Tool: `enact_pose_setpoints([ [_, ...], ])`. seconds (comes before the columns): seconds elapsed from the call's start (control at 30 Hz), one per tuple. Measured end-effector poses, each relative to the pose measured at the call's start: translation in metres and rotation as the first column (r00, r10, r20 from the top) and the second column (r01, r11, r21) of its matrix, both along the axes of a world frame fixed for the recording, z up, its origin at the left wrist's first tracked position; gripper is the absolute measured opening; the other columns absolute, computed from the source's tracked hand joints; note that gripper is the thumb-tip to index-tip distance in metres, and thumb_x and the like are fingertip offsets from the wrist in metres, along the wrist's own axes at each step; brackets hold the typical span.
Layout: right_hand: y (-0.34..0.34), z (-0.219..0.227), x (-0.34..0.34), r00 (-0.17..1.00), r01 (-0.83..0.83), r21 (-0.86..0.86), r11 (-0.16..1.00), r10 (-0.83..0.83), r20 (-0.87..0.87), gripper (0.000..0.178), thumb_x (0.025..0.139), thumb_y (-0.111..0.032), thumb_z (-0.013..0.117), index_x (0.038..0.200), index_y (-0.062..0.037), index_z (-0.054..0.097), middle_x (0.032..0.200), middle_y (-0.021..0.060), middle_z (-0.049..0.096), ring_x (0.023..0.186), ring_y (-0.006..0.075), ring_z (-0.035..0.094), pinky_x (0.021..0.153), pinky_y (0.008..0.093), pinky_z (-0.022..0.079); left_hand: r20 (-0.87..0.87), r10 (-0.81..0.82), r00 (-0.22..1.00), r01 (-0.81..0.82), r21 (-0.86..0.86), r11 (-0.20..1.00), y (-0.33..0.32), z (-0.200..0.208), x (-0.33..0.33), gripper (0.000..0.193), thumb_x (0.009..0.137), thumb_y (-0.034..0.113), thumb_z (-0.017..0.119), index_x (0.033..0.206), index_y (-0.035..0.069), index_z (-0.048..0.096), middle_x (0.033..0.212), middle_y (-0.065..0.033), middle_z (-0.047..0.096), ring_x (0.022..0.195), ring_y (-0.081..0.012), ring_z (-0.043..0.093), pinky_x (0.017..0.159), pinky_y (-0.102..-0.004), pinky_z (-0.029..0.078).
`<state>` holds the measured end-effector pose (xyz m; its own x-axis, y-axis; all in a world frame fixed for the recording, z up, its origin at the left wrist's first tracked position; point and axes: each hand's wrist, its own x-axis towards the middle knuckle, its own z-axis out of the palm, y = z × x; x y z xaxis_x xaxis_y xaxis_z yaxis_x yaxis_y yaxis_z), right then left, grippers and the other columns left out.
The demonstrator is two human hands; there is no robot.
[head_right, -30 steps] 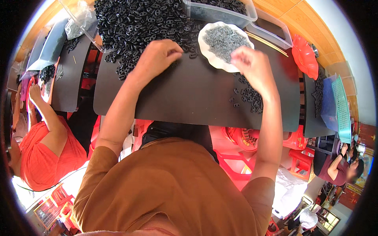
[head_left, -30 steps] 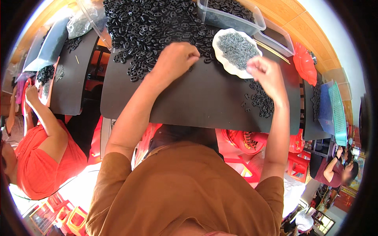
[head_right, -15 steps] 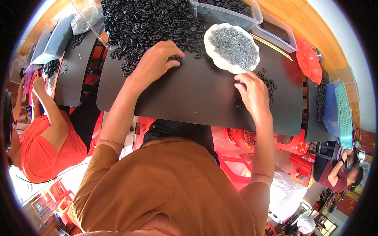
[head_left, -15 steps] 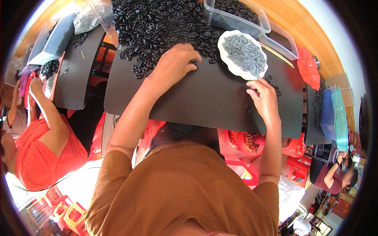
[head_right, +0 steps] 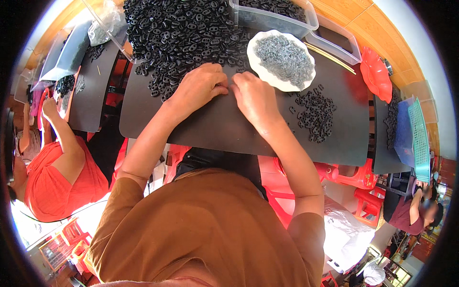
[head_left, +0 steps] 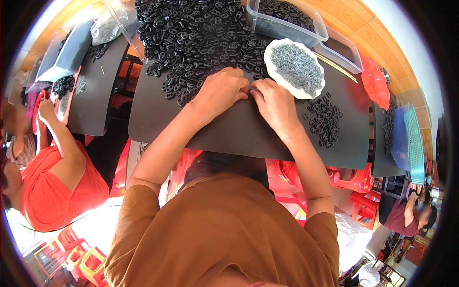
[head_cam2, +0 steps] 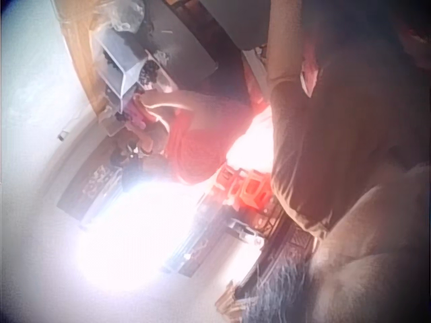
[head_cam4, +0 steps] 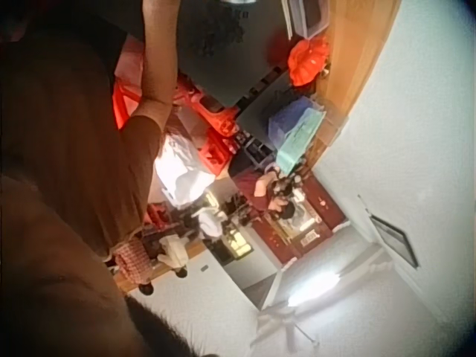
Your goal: The person sits at a table and repeatedly picks up small black plastic components and metal pins. They insert the pins into the components by hand and place the assembled units into a pile on the table. The task involves repetitive manual assembly of small parts.
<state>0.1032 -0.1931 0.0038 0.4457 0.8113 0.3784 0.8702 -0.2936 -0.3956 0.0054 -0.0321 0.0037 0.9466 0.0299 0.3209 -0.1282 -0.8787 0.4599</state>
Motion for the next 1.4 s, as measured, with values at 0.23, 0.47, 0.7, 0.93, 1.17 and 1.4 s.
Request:
enact_pose_setpoints([
  [0.23,0.004,-0.007,-0.014,0.997,0.028,-0.047,0.998,-0.025,0.07,0.013,0.086,-0.018,0.065,0.09,-0.0063,0.06,0.086,0.0111,0.058,0.067,0.0331,0.064,0.057,0.0416,0.053,0.112,0.045,0.993,-0.029,-0.135,0.99,0.021,0.016,0.019,0.011,0.076,0.01,0.067,0.084,0.003,0.07,0.081,-0.0116,0.066,0.08,-0.0295,0.064,0.071,-0.0378,0.051],
  [0.47,0.004,-0.007,-0.012,0.999,0.038,-0.002,0.999,-0.038,0.026,0.023,0.081,-0.017,0.069,0.099,-0.0048,0.061,0.097,0.0131,0.061,0.076,0.0352,0.064,0.063,0.045,0.053,-0.05,0.01,0.999,0.002,0.235,0.972,-0.014,0.01,0.108,0.011,0.077,0.016,0.067,0.084,0.008,0.072,0.087,-0.0086,0.068,0.088,-0.0281,0.065,0.075,-0.0395,0.054],
  [0.7,-0.003,-0.012,-0.006,0.998,0.062,-0.04,0.997,-0.063,-0.021,0.031,0.08,-0.015,0.07,0.106,-0.0054,0.058,0.103,0.0135,0.061,0.084,0.036,0.064,0.068,0.0465,0.052,-0.1,0.063,0.993,-0.027,0.327,0.945,-0.035,0.007,0.131,0.01,0.074,0.01,0.069,0.082,0.004,0.071,0.09,-0.0133,0.068,0.087,-0.0308,0.067,0.072,-0.0409,0.055],
  [0.93,-0.003,-0.01,-0.004,0.983,-0.018,0.003,1.0,0.018,-0.182,0.026,0.08,-0.012,0.068,0.103,-0.0055,0.057,0.093,0.0125,0.063,0.083,0.0356,0.064,0.072,0.0465,0.051,-0.023,-0.075,0.997,0.077,0.501,0.862,-0.036,0.013,0.124,0.011,0.072,0.002,0.064,0.08,0.0,0.07,0.086,-0.0142,0.068,0.086,-0.0293,0.068,0.069,-0.0363,0.057],
  [1.17,0.0,-0.02,-0.006,0.984,-0.12,0.126,0.985,0.134,-0.114,0.023,0.081,-0.009,0.066,0.103,-0.0059,0.058,0.091,0.0143,0.064,0.084,0.0355,0.063,0.073,0.0459,0.05,-0.065,-0.091,0.994,0.112,0.575,0.811,-0.038,0.013,0.129,0.01,0.072,0.0,0.062,0.079,0.0,0.069,0.085,-0.0133,0.068,0.085,-0.0276,0.068,0.068,-0.0347,0.058],
  [1.4,0.005,-0.021,-0.004,0.946,-0.168,0.242,0.956,0.225,-0.232,0.017,0.079,-0.005,0.067,0.094,-0.0039,0.061,0.09,0.0139,0.064,0.084,0.0349,0.063,0.073,0.0416,0.051,0.047,-0.154,0.987,0.13,0.328,0.936,-0.023,0.006,0.136,0.008,0.08,0.005,0.061,0.081,0.002,0.068,0.084,-0.0147,0.068,0.078,-0.0268,0.068,0.068,-0.0378,0.055],
])
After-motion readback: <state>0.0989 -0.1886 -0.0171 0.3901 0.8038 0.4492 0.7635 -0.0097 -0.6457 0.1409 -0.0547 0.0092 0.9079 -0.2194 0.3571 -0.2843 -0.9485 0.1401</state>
